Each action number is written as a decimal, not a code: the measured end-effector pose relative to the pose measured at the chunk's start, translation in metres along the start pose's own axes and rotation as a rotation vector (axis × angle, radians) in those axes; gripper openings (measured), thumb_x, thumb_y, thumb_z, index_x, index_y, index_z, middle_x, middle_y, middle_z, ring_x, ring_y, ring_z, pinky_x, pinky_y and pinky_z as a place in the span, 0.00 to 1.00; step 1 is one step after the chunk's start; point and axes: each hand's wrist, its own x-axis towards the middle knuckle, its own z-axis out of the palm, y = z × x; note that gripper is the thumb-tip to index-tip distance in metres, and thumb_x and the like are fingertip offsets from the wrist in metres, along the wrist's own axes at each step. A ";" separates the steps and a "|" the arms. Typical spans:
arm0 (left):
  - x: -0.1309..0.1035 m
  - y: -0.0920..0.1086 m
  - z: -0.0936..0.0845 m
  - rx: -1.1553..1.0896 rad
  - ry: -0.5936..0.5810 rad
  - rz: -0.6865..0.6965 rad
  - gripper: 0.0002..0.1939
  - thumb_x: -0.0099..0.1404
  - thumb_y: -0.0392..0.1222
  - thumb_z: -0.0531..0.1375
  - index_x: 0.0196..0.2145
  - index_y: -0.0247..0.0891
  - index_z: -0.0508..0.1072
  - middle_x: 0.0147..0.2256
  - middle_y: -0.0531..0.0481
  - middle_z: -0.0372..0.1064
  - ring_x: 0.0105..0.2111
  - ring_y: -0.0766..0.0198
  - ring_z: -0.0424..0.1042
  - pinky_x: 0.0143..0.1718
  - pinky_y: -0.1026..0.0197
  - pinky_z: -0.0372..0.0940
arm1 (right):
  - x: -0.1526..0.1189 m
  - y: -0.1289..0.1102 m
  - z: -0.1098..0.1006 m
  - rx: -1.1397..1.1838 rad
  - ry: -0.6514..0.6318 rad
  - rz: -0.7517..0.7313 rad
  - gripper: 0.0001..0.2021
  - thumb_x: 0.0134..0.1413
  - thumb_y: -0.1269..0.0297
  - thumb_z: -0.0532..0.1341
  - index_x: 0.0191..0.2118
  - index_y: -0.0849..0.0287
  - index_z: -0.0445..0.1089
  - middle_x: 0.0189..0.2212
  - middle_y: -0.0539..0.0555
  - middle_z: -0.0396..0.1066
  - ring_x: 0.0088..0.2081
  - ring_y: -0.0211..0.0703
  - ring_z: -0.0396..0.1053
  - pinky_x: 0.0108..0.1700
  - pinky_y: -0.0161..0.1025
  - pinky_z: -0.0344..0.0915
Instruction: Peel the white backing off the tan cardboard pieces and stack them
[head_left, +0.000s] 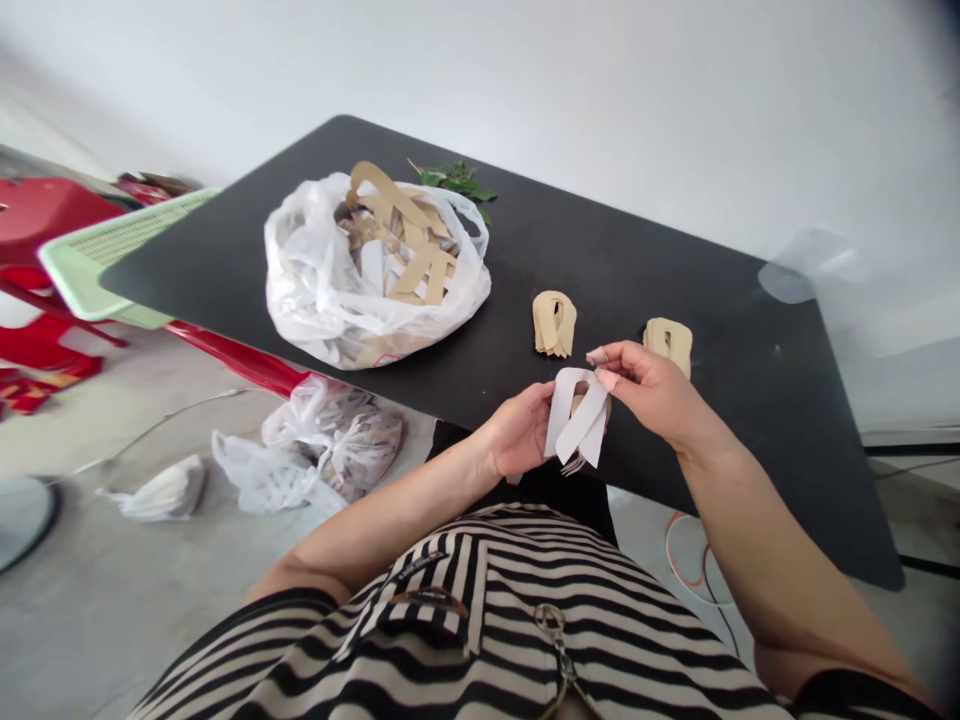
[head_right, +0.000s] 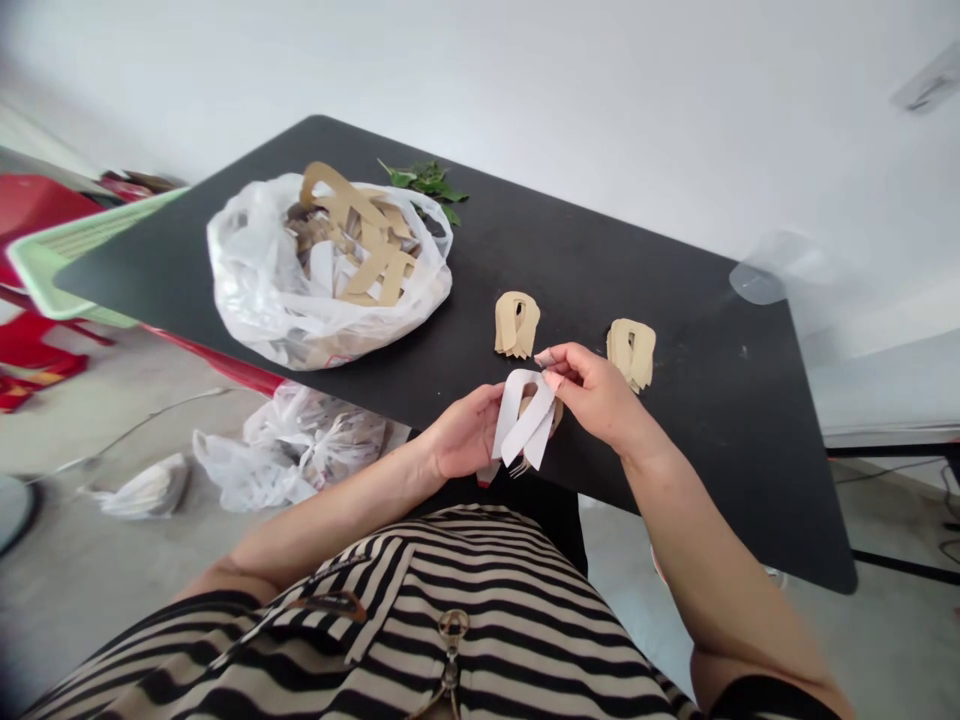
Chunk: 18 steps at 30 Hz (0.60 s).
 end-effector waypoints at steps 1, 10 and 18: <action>-0.001 0.000 0.000 0.002 -0.002 0.003 0.24 0.74 0.47 0.48 0.56 0.31 0.73 0.44 0.37 0.80 0.42 0.50 0.80 0.45 0.53 0.69 | 0.002 0.000 0.000 0.001 -0.007 0.000 0.12 0.60 0.61 0.64 0.48 0.54 0.75 0.40 0.54 0.79 0.40 0.46 0.76 0.44 0.45 0.75; -0.003 0.000 -0.005 -0.039 -0.058 0.021 0.22 0.70 0.46 0.53 0.54 0.31 0.74 0.44 0.37 0.80 0.42 0.49 0.79 0.45 0.53 0.69 | 0.007 -0.007 -0.001 -0.086 -0.106 -0.044 0.15 0.60 0.62 0.62 0.51 0.53 0.76 0.43 0.54 0.79 0.41 0.47 0.77 0.45 0.48 0.75; -0.005 0.001 -0.007 -0.022 -0.074 0.020 0.22 0.67 0.44 0.54 0.53 0.29 0.75 0.42 0.36 0.80 0.41 0.49 0.79 0.41 0.54 0.68 | 0.006 -0.026 -0.011 -0.400 -0.115 -0.206 0.09 0.59 0.64 0.61 0.43 0.52 0.78 0.37 0.52 0.74 0.33 0.42 0.70 0.35 0.41 0.67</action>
